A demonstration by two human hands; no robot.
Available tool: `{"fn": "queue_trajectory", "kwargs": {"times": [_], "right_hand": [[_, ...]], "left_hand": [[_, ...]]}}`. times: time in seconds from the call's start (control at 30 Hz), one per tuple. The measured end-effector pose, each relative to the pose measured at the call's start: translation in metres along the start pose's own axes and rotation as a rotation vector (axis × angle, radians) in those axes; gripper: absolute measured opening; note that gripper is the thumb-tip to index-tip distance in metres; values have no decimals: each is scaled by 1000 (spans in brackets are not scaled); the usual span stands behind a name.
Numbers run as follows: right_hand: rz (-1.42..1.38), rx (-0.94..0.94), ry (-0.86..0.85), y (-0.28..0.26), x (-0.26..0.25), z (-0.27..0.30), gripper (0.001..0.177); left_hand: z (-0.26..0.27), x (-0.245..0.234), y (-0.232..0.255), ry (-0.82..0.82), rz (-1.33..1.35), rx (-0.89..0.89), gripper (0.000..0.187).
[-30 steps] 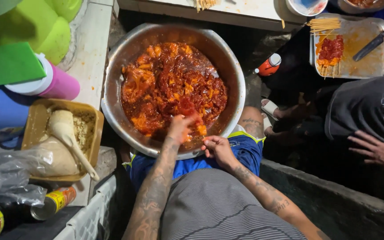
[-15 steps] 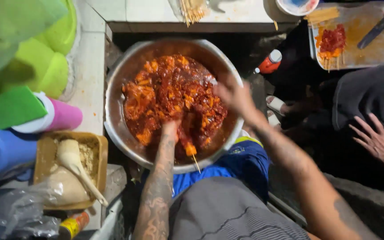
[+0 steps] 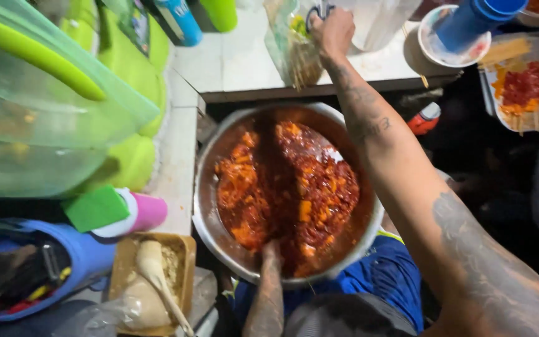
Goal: The person repeatedly picks pieces of marinated meat from a large metal bowl and threads them onto wooden skewers. They hold the skewer in one hand and use the other to push the meat onto it, then place the completed skewer onto a nearby tray.
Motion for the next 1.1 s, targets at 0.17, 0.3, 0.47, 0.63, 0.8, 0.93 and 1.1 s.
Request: {"fn": "queue_trajectory", "kwargs": {"times": [0.17, 0.3, 0.47, 0.63, 0.8, 0.93, 1.1], "right_hand": [[-302, 455, -233, 1, -8, 18, 10], [-867, 725, 13, 10, -16, 43, 71], [-1623, 875, -242, -36, -69, 167, 8], [-1181, 983, -686, -5, -136, 393, 39], [-1563, 1051, -825, -20, -180, 512, 66], [-1744, 952, -1053, -21, -168, 556, 81], [-1732, 796, -1250, -52, -169, 526, 116]], "left_hand": [[51, -10, 30, 192, -227, -115, 55], [106, 18, 50, 143, 86, -112, 25], [105, 59, 96, -107, -197, 111, 14], [249, 103, 157, -285, -504, 316, 17], [249, 105, 201, -178, -536, 445, 26], [309, 115, 220, -170, -664, 517, 32], [261, 111, 202, -348, -720, 352, 26]]}}
Point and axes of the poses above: each hand's wrist, its own z-axis away from the middle knuckle, its own x-axis out of the palm, y = z × x, the point moved 9 cm from there along -z, towards the middle knuckle, and after that the axes turned 8 degrees about -x, right-handed, at the moved point
